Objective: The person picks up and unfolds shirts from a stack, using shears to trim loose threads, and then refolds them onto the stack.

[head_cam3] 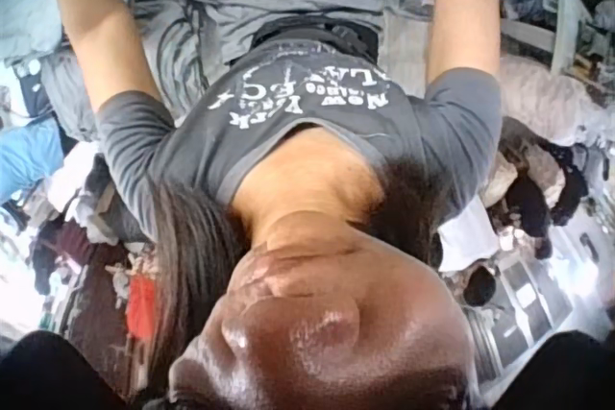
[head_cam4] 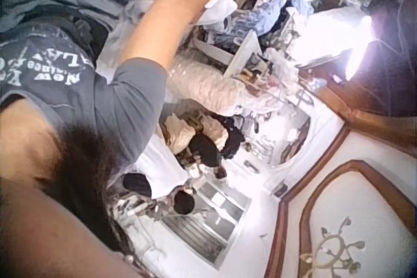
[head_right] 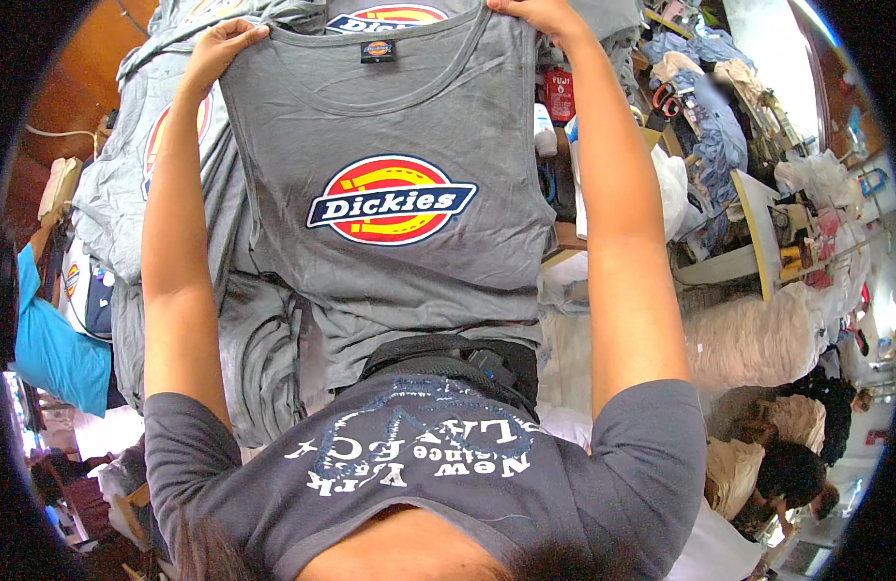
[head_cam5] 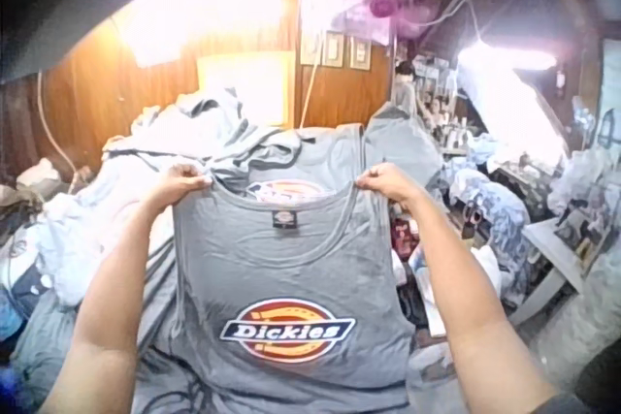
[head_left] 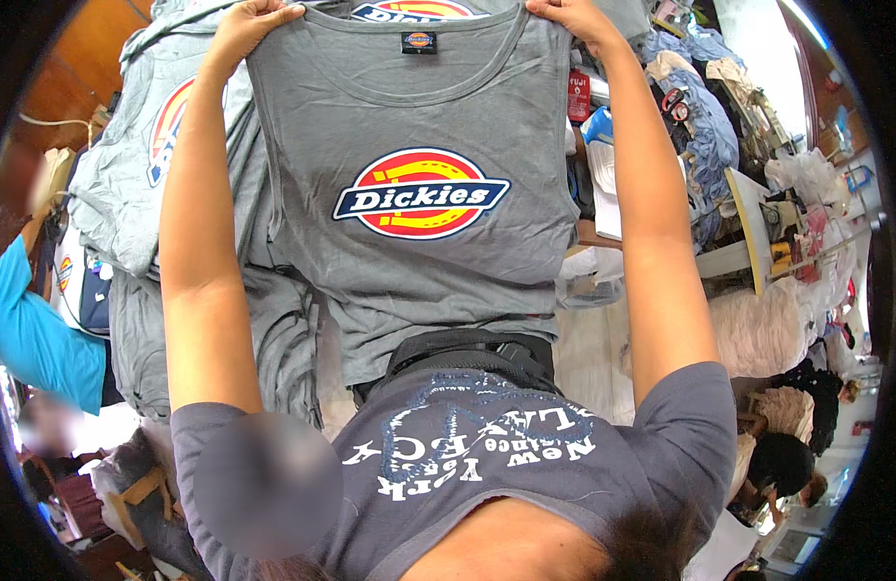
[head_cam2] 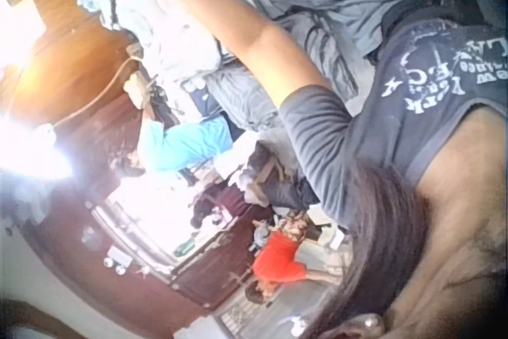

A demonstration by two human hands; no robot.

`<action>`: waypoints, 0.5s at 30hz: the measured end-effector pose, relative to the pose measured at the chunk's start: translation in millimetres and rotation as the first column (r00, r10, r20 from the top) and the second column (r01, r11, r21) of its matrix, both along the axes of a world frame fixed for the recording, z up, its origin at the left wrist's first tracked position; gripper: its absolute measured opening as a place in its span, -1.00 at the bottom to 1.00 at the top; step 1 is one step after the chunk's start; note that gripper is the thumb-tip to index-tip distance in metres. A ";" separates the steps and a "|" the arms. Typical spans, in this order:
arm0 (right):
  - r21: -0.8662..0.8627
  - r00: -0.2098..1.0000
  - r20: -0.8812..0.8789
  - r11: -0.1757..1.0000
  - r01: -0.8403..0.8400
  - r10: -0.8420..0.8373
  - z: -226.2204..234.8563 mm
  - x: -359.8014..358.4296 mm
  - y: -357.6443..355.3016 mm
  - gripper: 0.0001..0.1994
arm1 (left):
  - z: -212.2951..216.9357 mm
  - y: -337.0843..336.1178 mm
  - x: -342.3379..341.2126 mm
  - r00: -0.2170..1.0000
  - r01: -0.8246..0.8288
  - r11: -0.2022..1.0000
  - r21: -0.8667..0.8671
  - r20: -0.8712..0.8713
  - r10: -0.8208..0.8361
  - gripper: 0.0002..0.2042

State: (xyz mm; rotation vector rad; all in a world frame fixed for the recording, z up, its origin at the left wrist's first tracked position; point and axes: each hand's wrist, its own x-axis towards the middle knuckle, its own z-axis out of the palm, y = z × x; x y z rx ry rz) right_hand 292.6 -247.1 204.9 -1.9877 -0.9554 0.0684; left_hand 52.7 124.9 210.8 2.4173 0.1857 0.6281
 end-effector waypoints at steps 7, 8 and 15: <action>0.106 0.835 0.516 0.981 0.161 -0.193 10.8 -13.2 19.2 -0.74 | 9.7 2.5 2.4 0.988 -0.066 0.994 0.084 0.142 0.053 -0.71; 0.132 0.824 0.530 0.980 0.151 -0.198 13.8 -12.4 17.0 -0.75 | 12.3 -2.2 5.5 0.985 -0.050 0.997 0.058 0.170 0.039 -0.71; 0.066 0.837 0.528 0.990 0.127 -0.143 31.1 -30.8 6.0 -0.65 | 27.2 -14.5 -17.2 0.965 -0.095 0.994 0.057 0.252 0.078 -0.69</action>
